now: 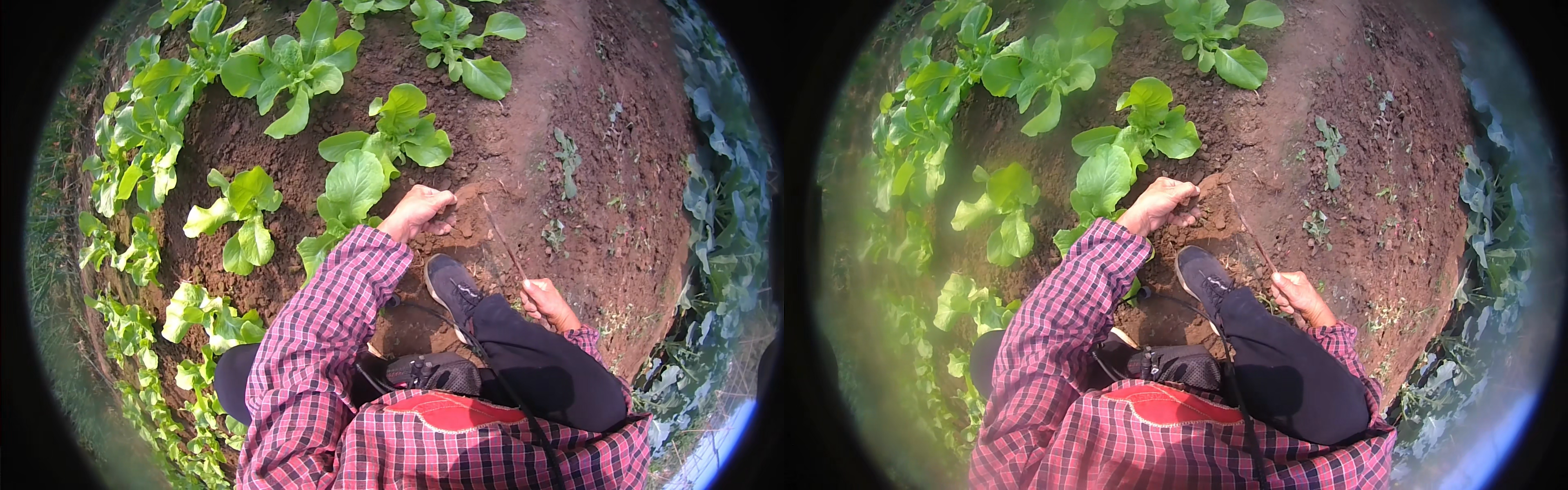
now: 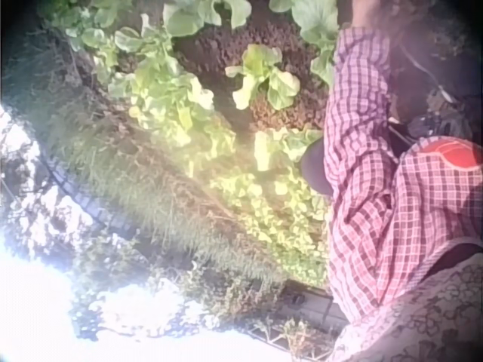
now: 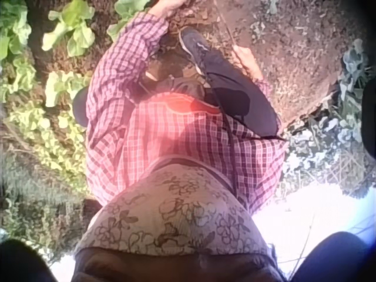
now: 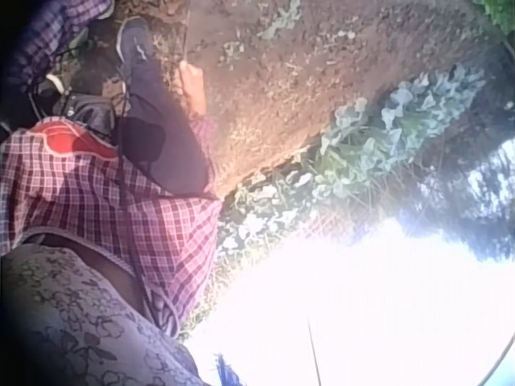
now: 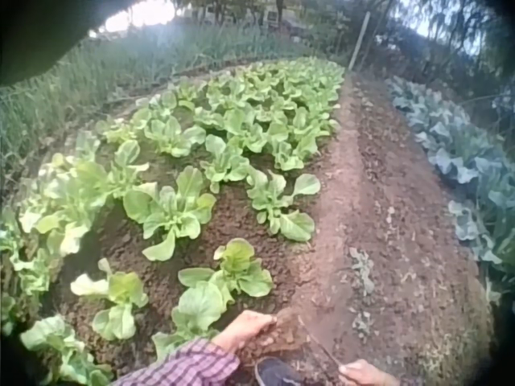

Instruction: The person uses a small hand tool to loosen soil and remove weeds around rows of leafy green plants. They repeatedly scrape the ground and pull out small weeds, moving along the rows.

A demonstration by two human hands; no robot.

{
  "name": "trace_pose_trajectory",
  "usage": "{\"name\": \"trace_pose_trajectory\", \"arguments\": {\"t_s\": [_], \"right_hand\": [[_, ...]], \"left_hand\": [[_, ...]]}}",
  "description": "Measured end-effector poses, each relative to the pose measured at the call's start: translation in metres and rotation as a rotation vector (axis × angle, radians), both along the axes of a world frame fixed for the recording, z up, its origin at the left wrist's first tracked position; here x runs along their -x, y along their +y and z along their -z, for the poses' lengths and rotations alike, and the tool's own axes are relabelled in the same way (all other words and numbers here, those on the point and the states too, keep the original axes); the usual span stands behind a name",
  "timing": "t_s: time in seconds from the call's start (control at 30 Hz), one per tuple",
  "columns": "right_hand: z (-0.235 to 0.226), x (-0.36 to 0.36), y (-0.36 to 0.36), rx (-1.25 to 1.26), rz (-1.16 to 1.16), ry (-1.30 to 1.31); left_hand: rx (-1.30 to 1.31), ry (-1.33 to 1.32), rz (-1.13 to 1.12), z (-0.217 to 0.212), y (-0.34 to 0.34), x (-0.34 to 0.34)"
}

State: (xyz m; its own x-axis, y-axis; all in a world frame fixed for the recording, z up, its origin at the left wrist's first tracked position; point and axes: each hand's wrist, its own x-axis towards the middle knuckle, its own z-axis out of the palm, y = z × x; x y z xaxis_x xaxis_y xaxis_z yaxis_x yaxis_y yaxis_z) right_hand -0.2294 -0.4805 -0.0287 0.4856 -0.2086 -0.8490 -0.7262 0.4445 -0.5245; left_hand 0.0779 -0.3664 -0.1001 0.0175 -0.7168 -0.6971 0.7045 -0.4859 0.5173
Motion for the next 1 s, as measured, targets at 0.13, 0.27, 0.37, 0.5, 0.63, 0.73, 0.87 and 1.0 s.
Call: {"name": "trace_pose_trajectory", "arguments": {"t_s": [0.13,0.27,0.37,0.5,0.63,0.73,0.87,1.0], "right_hand": [[-0.002,0.005,0.001,-0.08,0.057,-0.011],[-0.003,0.0,0.002,-0.002,0.037,0.004],[0.006,0.005,-0.006,0.362,-0.14,0.023],[0.012,0.013,-0.009,0.877,-0.378,0.066],[-0.011,-0.016,0.003,1.049,-0.452,0.165],[-0.019,-0.028,0.009,1.142,-0.514,0.219],[-0.032,-0.036,0.014,1.24,-0.562,0.245],[-0.042,-0.04,0.015,1.328,-0.602,0.239]], "left_hand": [[-0.005,-0.011,0.021,0.006,-0.004,0.003],[-0.06,-0.537,0.088,0.018,-0.004,0.013],[0.009,-0.788,0.007,0.037,-0.006,0.013],[0.137,0.067,-0.215,0.028,-0.01,0.009],[0.148,0.057,-0.308,0.031,-0.003,0.008],[0.13,-0.11,-0.224,0.042,0.003,0.003],[-0.046,-0.286,-0.101,0.039,-0.001,0.007],[-0.113,-0.409,0.056,0.041,-0.004,0.007]]}}
